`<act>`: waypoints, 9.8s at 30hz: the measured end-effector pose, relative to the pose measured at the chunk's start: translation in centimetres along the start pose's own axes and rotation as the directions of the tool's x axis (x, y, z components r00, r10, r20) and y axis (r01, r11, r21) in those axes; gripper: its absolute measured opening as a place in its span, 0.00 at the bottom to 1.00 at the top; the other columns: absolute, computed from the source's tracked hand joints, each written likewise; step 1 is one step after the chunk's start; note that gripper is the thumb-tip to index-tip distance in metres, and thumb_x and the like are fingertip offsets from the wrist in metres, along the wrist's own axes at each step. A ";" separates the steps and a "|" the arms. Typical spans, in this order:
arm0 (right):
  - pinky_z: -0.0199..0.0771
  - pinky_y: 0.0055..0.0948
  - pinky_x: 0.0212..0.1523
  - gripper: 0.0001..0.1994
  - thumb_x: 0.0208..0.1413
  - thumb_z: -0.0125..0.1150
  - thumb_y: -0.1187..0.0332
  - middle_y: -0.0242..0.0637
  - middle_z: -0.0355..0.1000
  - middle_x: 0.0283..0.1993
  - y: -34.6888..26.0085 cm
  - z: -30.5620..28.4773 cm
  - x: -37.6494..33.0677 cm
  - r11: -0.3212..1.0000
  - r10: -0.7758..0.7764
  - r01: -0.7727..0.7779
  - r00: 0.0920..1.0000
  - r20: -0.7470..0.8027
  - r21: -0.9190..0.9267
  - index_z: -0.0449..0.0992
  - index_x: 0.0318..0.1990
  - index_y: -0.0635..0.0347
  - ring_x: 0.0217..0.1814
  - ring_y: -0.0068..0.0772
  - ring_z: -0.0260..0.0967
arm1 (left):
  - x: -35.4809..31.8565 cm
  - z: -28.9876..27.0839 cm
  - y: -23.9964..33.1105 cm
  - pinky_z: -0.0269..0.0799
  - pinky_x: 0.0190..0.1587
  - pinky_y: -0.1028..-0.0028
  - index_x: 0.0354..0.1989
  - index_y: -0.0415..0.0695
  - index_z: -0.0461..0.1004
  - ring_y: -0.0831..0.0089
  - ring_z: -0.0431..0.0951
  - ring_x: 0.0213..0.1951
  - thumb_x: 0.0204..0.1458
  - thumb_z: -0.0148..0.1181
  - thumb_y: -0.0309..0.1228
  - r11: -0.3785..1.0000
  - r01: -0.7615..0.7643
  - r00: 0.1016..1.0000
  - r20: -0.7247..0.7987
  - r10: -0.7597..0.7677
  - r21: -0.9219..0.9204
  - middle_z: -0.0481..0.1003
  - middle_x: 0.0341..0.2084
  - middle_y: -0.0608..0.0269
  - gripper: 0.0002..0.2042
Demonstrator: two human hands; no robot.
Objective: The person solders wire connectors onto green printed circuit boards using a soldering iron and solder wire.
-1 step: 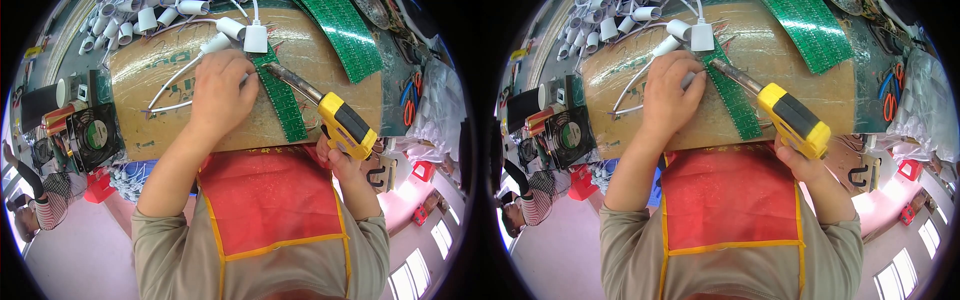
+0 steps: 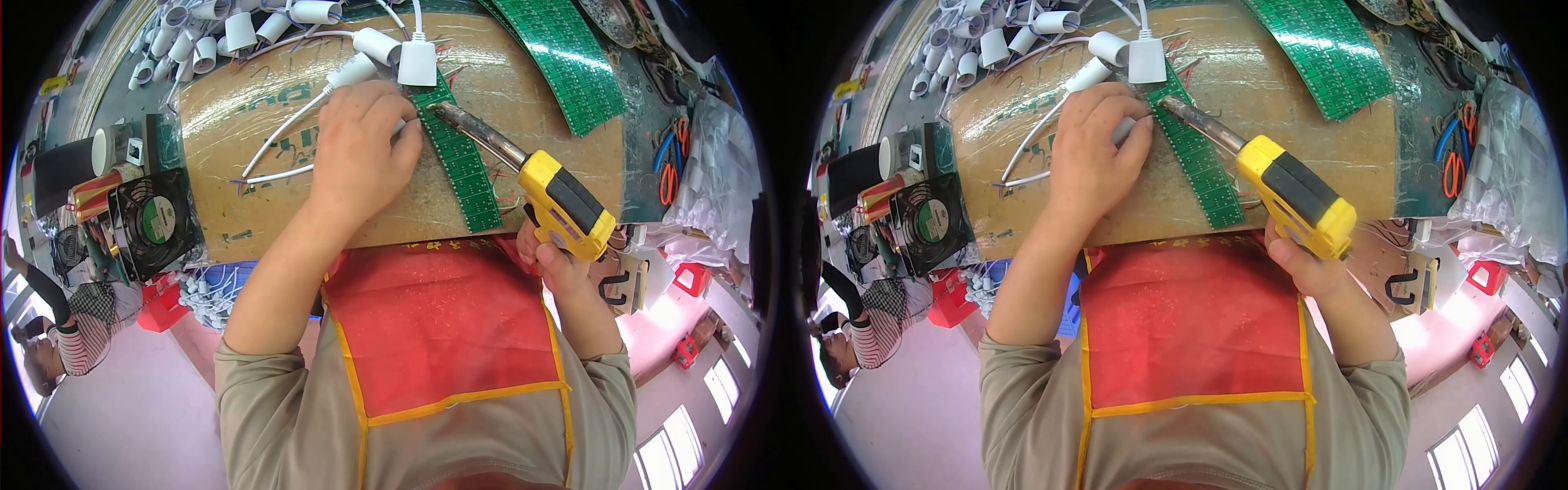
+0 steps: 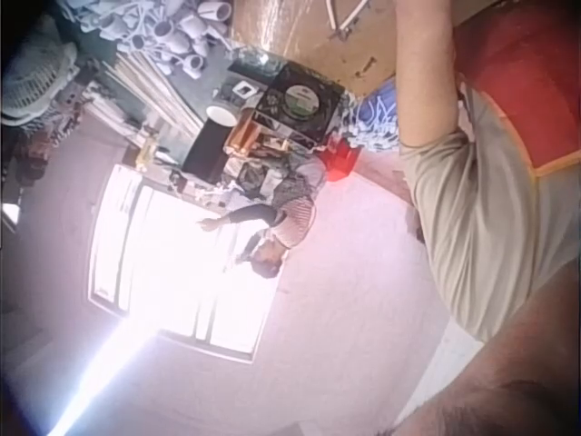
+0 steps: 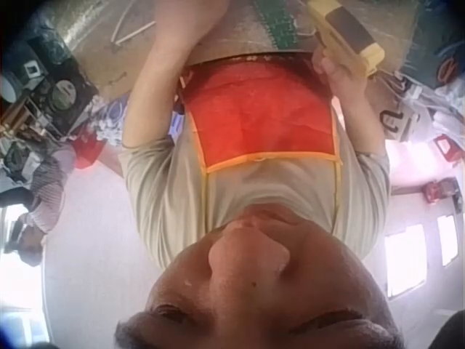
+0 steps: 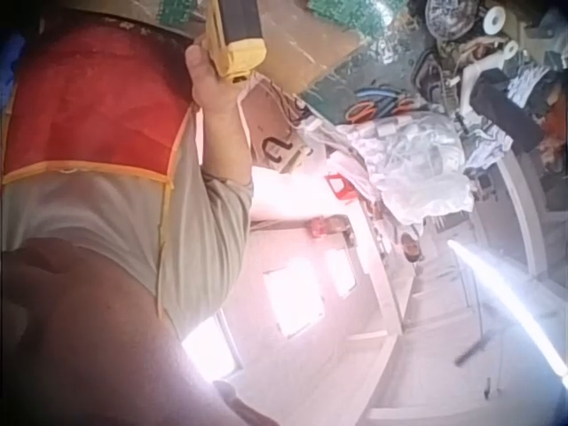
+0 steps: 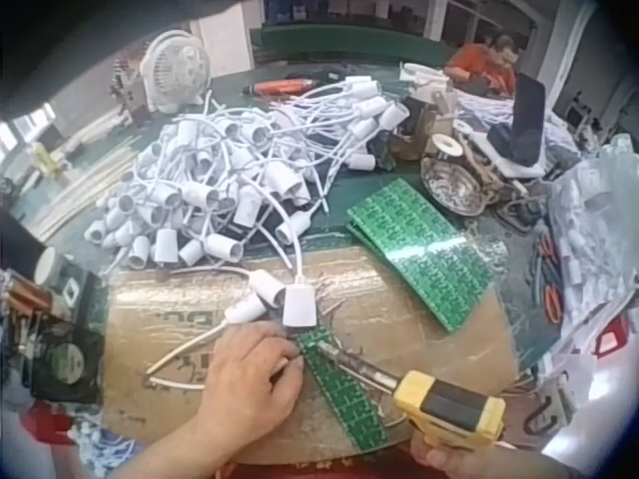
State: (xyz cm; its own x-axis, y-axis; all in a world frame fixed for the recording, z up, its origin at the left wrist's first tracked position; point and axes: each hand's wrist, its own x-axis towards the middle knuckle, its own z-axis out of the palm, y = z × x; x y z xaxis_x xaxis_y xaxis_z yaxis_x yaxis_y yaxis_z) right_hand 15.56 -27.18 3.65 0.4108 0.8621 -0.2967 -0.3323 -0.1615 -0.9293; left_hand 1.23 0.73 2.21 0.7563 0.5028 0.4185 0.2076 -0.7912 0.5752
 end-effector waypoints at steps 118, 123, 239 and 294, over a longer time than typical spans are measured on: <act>0.70 0.69 0.68 0.48 0.55 0.77 0.51 0.53 0.53 0.78 -1.4 3.2 2.8 0.886 -0.096 0.065 0.994 0.044 0.458 0.54 0.78 0.50 0.80 0.65 0.51 | -1.6 -2.7 2.3 0.72 0.45 0.60 0.47 0.47 0.80 0.59 0.79 0.42 0.50 0.71 0.28 0.955 -0.135 0.977 0.195 0.084 0.265 0.78 0.42 0.62 0.15; 0.67 0.72 0.71 0.50 0.53 0.78 0.52 0.54 0.45 0.83 -2.0 3.9 3.2 0.896 -0.091 0.081 0.996 0.002 0.437 0.52 0.79 0.50 0.83 0.71 0.45 | -0.7 -2.4 0.5 0.72 0.44 0.61 0.44 0.49 0.82 0.60 0.79 0.43 0.49 0.72 0.28 0.949 -0.092 0.993 0.098 0.065 0.301 0.78 0.40 0.64 0.12; 0.64 0.25 0.31 0.34 0.58 0.76 0.51 0.27 0.64 0.32 1.7 -1.3 -1.6 0.995 -0.008 0.005 0.999 -0.037 -0.098 0.69 0.64 0.61 0.30 0.21 0.60 | -0.6 0.2 0.9 0.67 0.60 0.56 0.36 0.47 0.80 0.53 0.76 0.59 0.44 0.72 0.24 0.974 -0.150 0.985 -0.063 0.163 0.167 0.77 0.50 0.59 0.11; 0.69 0.28 0.41 0.25 0.63 0.68 0.64 0.29 0.71 0.41 1.3 -1.7 -1.3 0.997 -0.079 0.077 0.995 0.063 0.029 0.71 0.65 0.62 0.40 0.23 0.66 | -0.4 0.3 1.1 0.68 0.57 0.57 0.35 0.49 0.82 0.58 0.78 0.55 0.43 0.73 0.24 0.926 -0.220 0.971 -0.026 0.239 0.309 0.79 0.46 0.65 0.11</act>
State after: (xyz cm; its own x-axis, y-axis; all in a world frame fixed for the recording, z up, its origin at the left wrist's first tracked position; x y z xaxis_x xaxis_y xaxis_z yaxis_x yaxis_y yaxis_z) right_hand 16.01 -29.34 2.43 0.3812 0.9009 -0.2076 -0.3242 -0.0800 -0.9426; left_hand 1.33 -0.48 2.43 0.7673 0.3079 0.5625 0.2174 -0.9501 0.2236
